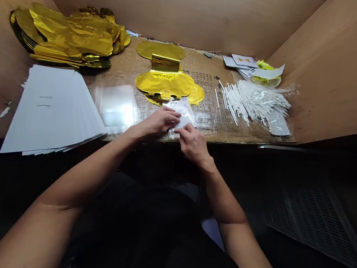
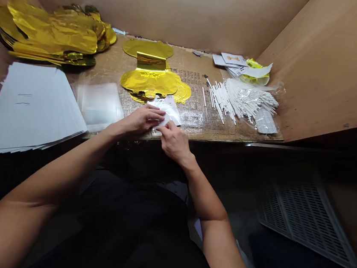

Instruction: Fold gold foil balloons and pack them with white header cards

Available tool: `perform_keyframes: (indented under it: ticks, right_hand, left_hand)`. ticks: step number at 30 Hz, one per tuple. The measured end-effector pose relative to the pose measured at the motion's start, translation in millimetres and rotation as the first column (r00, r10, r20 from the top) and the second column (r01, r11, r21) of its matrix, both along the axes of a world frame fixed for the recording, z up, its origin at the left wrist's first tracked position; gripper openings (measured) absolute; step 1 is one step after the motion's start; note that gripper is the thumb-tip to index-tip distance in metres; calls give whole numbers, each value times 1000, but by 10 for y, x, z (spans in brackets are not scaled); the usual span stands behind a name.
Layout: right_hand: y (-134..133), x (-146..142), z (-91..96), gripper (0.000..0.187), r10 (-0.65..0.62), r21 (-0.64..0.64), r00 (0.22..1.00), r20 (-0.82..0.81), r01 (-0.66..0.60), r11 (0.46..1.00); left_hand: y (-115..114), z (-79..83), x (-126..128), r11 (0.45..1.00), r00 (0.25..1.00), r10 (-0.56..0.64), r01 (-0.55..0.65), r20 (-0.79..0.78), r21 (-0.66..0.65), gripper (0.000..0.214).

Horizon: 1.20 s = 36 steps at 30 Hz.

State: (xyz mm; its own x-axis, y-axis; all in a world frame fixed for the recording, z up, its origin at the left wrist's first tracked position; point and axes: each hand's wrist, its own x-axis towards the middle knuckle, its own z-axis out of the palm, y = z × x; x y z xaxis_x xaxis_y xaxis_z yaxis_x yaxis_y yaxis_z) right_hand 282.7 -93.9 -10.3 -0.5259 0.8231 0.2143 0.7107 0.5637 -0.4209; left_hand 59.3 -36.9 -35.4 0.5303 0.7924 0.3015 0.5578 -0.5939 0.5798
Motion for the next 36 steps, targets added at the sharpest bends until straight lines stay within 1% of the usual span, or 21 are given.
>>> perform_keyframes:
  ticks: [2, 4, 8, 11, 13, 15, 17, 19, 20, 21, 22, 23, 25, 26, 28, 29, 30, 32, 33, 35, 36]
  right_hand:
    - [71, -63, 48, 31, 86, 27, 981, 172, -92, 995]
    - [60, -46, 51, 29, 142, 30, 964, 224, -153, 988]
    - [9, 71, 35, 24, 174, 55, 975, 139, -183, 982]
    - [93, -10, 7, 22, 176, 84, 978, 109, -186, 979]
    - [161, -91, -7, 21, 202, 46, 975, 94, -207, 977]
    - [166, -55, 16, 21, 199, -53, 978, -59, -202, 978]
    - [75, 169, 92, 30, 72, -191, 934, -351, -146, 971]
    - [-80, 531, 198, 42, -101, -346, 833, -544, -113, 931]
    - [-163, 716, 244, 43, -111, -406, 837, -536, -140, 903]
    - [-237, 871, 272, 41, -72, -447, 882, -467, -164, 880]
    - [-299, 980, 275, 42, -18, -450, 927, -374, -165, 877]
    - [-342, 1031, 248, 47, 36, -417, 962, -269, -150, 896]
    - [-366, 967, 115, 54, 78, -242, 991, -112, -103, 965]
    - [-347, 873, 25, 48, 81, -140, 994, -72, -90, 986]
    - [-271, 639, -144, 22, 73, 1, 996, -46, -73, 997]
    - [-230, 527, -206, 14, 46, 32, 998, -49, -44, 999]
    - [-198, 431, -248, 16, -12, 43, 998, -61, 15, 999]
    - [-184, 294, -280, 23, -203, 21, 973, -107, 206, 978]
    - [-206, 252, -280, 22, -306, -16, 941, -141, 307, 951]
    - [-288, 210, -266, 28, -447, -189, 859, -249, 410, 892]
    - [-328, 208, -255, 33, -474, -327, 822, -317, 374, 868]
  left_hand:
    - [45, -31, -19, 1000, 1000, 4, -4, 12, -8, 27]
    - [48, -69, -16, 1000, 1000, 5, -5, 19, -5, 28]
    - [27, -114, 5, 1000, 1000, 0, 0, 17, 6, 28]
    - [23, -114, 13, 1000, 1000, 16, -16, 23, -3, 28]
    - [20, -109, 12, 1000, 999, 27, -27, 29, -4, 30]
    - [3, -106, -1, 1000, 999, 27, -27, 36, 2, 31]
    - [-43, -106, -30, 1000, 999, 2, -2, 44, 13, 31]
    - [-127, -106, -71, 999, 998, -29, 28, 47, 23, 30]
    - [-180, -101, -92, 999, 998, -41, 40, 43, 24, 30]
    - [-238, -92, -112, 999, 998, -49, 48, 36, 21, 28]
    - [-298, -75, -129, 998, 998, -60, 59, 26, 15, 27]
    - [-355, -51, -142, 997, 997, -73, 73, 14, 8, 26]
    - [-452, 16, -156, 994, 994, -106, 106, -15, -9, 26]
    - [-488, 54, -156, 993, 993, -117, 117, -30, -19, 26]
    - [-536, 116, -142, 992, 990, -121, 118, -68, -46, 23]
    - [-551, 133, -127, 992, 989, -115, 110, -89, -55, 22]
    - [-565, 136, -107, 994, 989, -99, 94, -107, -55, 23]
    - [-602, 99, -50, 999, 991, -32, 29, -132, -26, 22]
    - [-632, 65, -14, 1000, 991, 14, -14, -133, -3, 19]
    - [-726, -10, 66, 995, 989, 92, -89, -114, 35, 19]
    - [-788, -38, 102, 994, 990, 107, -103, -97, 46, 21]
